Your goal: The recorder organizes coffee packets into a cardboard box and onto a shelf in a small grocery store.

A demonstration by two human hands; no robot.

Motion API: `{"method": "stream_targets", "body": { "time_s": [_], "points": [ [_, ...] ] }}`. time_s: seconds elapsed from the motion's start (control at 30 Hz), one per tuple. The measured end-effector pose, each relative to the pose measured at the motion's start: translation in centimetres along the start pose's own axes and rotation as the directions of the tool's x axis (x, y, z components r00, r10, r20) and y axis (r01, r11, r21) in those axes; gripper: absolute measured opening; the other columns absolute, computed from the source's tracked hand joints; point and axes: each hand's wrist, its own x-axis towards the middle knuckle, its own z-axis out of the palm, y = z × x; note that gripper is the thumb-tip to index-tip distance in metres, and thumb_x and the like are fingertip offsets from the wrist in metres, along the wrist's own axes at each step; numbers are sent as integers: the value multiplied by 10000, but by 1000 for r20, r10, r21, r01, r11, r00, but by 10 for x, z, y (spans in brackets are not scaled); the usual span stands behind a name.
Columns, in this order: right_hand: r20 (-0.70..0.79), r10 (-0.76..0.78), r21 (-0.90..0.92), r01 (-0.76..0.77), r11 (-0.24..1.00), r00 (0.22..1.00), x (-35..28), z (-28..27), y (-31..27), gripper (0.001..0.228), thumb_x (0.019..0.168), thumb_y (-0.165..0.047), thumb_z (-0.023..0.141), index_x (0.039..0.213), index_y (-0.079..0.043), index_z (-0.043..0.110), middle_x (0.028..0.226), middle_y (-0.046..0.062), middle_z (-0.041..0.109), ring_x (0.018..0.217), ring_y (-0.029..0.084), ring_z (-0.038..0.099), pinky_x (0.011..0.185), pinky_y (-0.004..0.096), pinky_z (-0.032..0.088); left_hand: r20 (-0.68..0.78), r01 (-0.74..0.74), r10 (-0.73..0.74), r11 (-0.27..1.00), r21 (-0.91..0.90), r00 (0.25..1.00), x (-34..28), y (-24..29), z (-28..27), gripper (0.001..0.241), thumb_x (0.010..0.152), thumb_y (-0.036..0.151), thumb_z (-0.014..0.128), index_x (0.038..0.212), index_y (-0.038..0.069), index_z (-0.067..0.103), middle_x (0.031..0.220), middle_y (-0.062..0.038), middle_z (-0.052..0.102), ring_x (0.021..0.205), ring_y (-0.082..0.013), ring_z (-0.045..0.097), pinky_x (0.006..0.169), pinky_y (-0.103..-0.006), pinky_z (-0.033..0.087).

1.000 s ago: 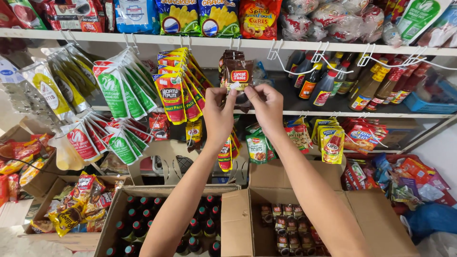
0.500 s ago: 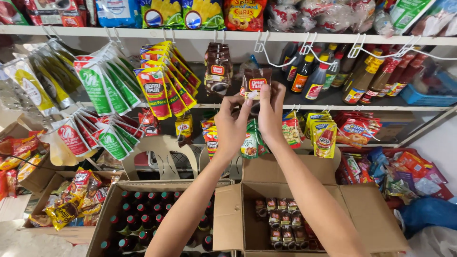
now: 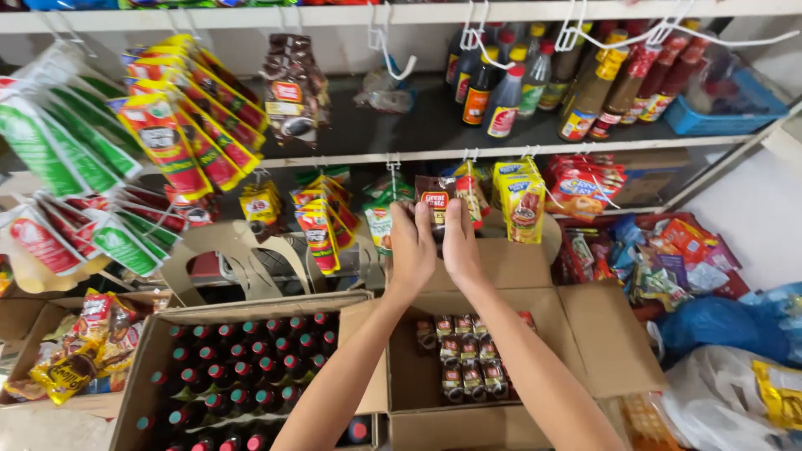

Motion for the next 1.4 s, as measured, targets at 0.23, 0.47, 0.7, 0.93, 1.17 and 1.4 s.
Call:
{"method": "stream_targets", "body": {
  "time_s": [0.23,0.47,0.7,0.93,1.17,1.4],
  "points": [
    [-28,146,83,-143,986,989,-16,-60,64,560,1081,-508,315,1320,-63,555,1172,59,674,1030,141,638,932,326,520,-12,86,-86,996,3,996,-44,-36,52,267,1106,242,458,1032,-15,452,829,-193,630,715,-327,630,651,-442,495],
    [-19,311,62,-309,949,950,-40,-105,120,595,1101,-519,323,1226,-16,617,1077,60,688,948,142,633,870,333,528,3,183,-183,981,59,983,-96,-88,86,264,1116,223,447,1003,-14,421,804,-200,614,692,-351,610,627,-452,474],
    [2,385,-116,-382,917,923,-61,-133,193,612,1092,-528,318,1274,-13,594,1200,80,666,1086,160,604,987,333,473,44,343,-349,934,103,936,-143,-135,83,246,1092,214,498,1011,-18,495,840,-196,684,733,-328,682,672,-421,536],
    [-46,447,-151,-448,881,893,-94,-124,257,532,1065,-480,442,1302,-19,565,1249,89,637,1147,175,581,1006,336,436,97,467,-479,876,122,872,-180,-202,62,225,1049,203,576,1031,-18,534,885,-173,721,780,-269,732,690,-375,572],
    [-176,482,-293,-513,807,858,-150,-134,382,343,1027,-345,653,1158,-29,666,1035,95,702,922,178,621,837,323,508,56,549,-587,783,292,808,-241,-316,55,210,1017,196,627,992,-9,592,823,-154,729,719,-249,728,659,-370,568],
    [-151,666,-513,-634,579,731,-185,-138,462,295,955,-213,673,1219,-85,700,1032,95,739,887,201,705,775,343,547,22,626,-694,662,413,719,-336,-454,49,207,997,206,648,1003,9,583,890,-188,741,807,-355,741,700,-425,579]
  ]
}}
